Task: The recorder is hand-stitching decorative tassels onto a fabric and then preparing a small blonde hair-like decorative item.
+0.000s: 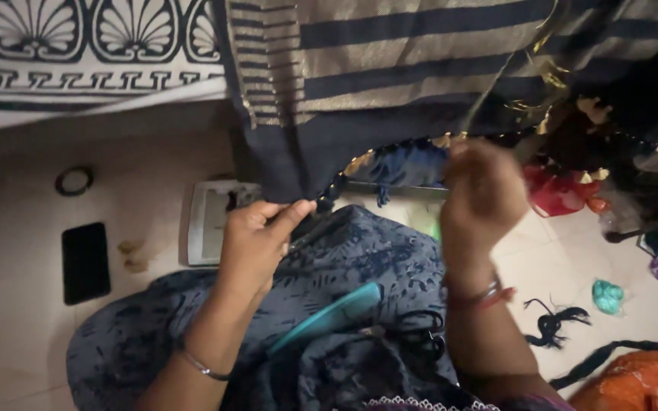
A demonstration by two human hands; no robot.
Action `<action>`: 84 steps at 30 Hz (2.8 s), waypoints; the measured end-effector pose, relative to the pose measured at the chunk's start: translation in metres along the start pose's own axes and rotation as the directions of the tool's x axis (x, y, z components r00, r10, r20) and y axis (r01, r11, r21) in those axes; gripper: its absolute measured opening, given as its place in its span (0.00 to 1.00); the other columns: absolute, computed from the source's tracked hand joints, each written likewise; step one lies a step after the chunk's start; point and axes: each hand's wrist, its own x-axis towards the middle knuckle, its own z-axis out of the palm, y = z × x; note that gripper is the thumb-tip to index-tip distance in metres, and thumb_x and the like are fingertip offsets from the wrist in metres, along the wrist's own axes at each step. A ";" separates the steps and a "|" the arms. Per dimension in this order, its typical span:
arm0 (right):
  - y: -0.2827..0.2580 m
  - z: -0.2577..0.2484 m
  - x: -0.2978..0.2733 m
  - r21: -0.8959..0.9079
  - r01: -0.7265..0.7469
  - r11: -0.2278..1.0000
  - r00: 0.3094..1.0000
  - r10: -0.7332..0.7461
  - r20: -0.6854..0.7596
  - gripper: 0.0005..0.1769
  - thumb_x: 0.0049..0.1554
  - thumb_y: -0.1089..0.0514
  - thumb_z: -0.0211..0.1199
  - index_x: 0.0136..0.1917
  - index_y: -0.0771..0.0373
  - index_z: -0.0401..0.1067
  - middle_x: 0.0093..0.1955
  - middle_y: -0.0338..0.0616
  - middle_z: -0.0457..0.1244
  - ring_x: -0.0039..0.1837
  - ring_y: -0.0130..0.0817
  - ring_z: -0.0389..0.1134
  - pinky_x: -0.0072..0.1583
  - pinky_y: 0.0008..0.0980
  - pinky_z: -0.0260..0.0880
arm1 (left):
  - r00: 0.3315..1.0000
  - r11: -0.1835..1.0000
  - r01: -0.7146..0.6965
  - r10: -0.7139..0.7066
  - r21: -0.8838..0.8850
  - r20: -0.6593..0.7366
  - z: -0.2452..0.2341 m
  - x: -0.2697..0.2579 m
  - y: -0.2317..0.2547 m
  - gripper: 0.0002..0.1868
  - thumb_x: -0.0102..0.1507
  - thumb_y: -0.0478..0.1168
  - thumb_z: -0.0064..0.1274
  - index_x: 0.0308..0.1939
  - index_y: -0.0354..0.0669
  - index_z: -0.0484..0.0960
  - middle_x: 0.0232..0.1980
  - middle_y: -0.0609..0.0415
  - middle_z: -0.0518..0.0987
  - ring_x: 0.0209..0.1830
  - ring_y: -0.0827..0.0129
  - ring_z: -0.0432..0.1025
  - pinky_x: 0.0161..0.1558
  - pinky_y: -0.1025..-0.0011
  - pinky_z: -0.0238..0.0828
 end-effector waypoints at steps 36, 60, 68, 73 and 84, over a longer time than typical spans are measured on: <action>-0.072 0.028 -0.008 0.315 -0.431 0.846 0.584 -0.005 0.811 0.24 0.54 0.71 0.70 0.64 0.64 0.74 0.65 0.48 0.66 0.53 0.29 0.72 0.53 0.28 0.79 | 0.976 0.882 0.136 -0.041 -0.451 0.214 0.006 0.011 -0.020 0.05 0.65 0.32 0.52 0.35 0.36 0.82 0.27 0.55 0.76 0.22 0.76 0.68 0.25 0.78 0.64; -0.078 0.039 -0.028 0.208 -0.221 0.953 0.537 -0.059 0.842 0.39 0.49 0.73 0.71 0.72 0.59 0.68 0.76 0.49 0.60 0.51 0.25 0.71 0.52 0.25 0.78 | 0.974 0.895 0.021 0.083 -0.447 0.212 0.005 0.022 -0.037 0.09 0.70 0.32 0.49 0.36 0.36 0.81 0.35 0.55 0.80 0.29 0.77 0.72 0.33 0.77 0.72; -0.074 0.040 -0.031 0.230 -0.189 0.955 0.544 -0.093 0.834 0.39 0.49 0.74 0.72 0.73 0.60 0.67 0.76 0.50 0.60 0.53 0.26 0.71 0.50 0.25 0.77 | 0.958 0.825 0.174 -0.015 -0.537 0.286 0.003 0.017 -0.028 0.06 0.67 0.34 0.51 0.36 0.38 0.81 0.33 0.58 0.81 0.26 0.79 0.69 0.30 0.79 0.67; -0.066 0.022 -0.036 0.158 -0.252 0.955 0.560 0.011 0.829 0.34 0.51 0.73 0.71 0.70 0.62 0.68 0.64 0.48 0.63 0.49 0.26 0.73 0.50 0.25 0.80 | 0.952 0.809 0.225 -0.064 -0.543 0.300 -0.010 0.016 -0.018 0.11 0.68 0.41 0.57 0.42 0.36 0.86 0.27 0.61 0.74 0.25 0.82 0.64 0.28 0.85 0.59; -0.055 -0.008 -0.052 0.103 -0.290 0.951 0.651 0.117 0.750 0.25 0.54 0.74 0.68 0.64 0.66 0.72 0.51 0.44 0.71 0.55 0.30 0.75 0.57 0.29 0.76 | 0.950 0.765 0.229 -0.042 -0.602 0.308 -0.016 0.017 -0.019 0.12 0.66 0.40 0.59 0.44 0.31 0.85 0.31 0.60 0.76 0.28 0.80 0.67 0.30 0.83 0.62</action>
